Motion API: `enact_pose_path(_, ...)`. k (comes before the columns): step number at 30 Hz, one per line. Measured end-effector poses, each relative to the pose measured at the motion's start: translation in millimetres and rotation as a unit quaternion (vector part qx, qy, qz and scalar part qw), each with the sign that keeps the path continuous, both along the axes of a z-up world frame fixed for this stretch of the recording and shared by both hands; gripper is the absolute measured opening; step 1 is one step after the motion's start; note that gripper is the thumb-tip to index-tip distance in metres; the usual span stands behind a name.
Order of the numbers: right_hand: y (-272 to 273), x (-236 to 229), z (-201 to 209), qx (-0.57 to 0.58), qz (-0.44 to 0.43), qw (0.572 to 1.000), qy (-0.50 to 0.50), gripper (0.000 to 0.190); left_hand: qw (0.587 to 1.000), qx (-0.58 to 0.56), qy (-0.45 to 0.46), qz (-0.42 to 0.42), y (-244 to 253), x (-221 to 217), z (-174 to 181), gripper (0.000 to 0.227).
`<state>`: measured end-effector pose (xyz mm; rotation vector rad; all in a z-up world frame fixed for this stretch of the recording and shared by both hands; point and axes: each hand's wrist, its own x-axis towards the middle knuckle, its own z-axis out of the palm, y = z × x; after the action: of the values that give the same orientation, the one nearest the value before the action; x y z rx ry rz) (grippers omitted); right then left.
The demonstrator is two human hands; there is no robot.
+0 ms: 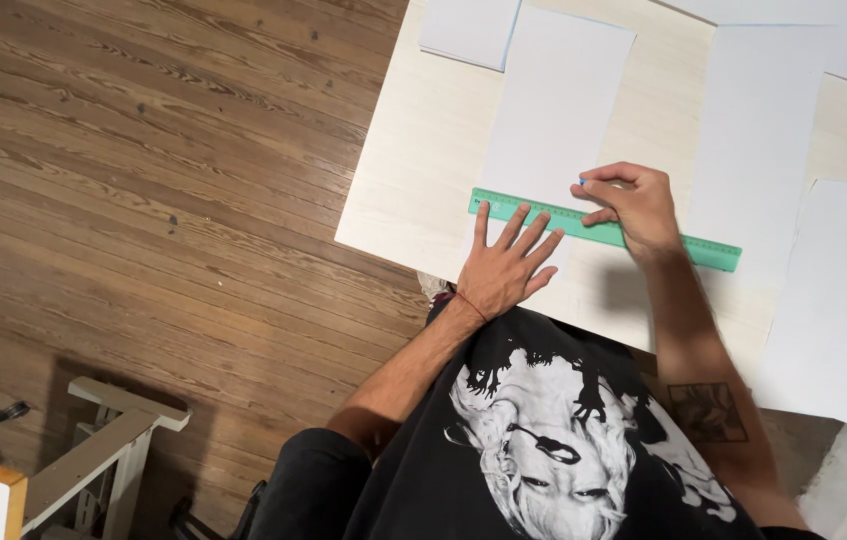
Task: Measuring and cutting strips of paper using a ruler and scissors on a workshop table
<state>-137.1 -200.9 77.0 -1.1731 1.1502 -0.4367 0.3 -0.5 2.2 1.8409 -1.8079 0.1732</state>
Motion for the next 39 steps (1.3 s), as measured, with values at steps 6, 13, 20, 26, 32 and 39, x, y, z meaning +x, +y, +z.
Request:
enact_pose_path(6,8,-2,0,-0.007,0.003,1.000,-0.007,0.027,1.000,0.005,0.002,-0.007,1,0,-3,0.053)
enact_pose_path(13,12,0,-17,-0.028,0.042,0.999,0.013,0.033,1.000,0.019,0.000,-0.007,1,-1,-5,0.054)
enact_pose_path(20,17,9,-9,-0.052,0.048,0.997,0.044,0.023,1.000,0.023,0.000,-0.005,2,0,-2,0.053)
enact_pose_path(26,18,12,1,-0.051,0.058,0.995,0.066,0.025,1.000,0.024,0.003,-0.007,2,-1,-3,0.052)
enact_pose_path(32,20,14,-2,-0.056,0.075,0.991,0.094,0.021,1.000,0.025,0.001,-0.007,2,-1,-2,0.052)
enact_pose_path(39,11,8,-30,-0.075,0.107,0.982,0.135,0.018,1.000,0.019,-0.001,-0.007,1,1,0,0.051)
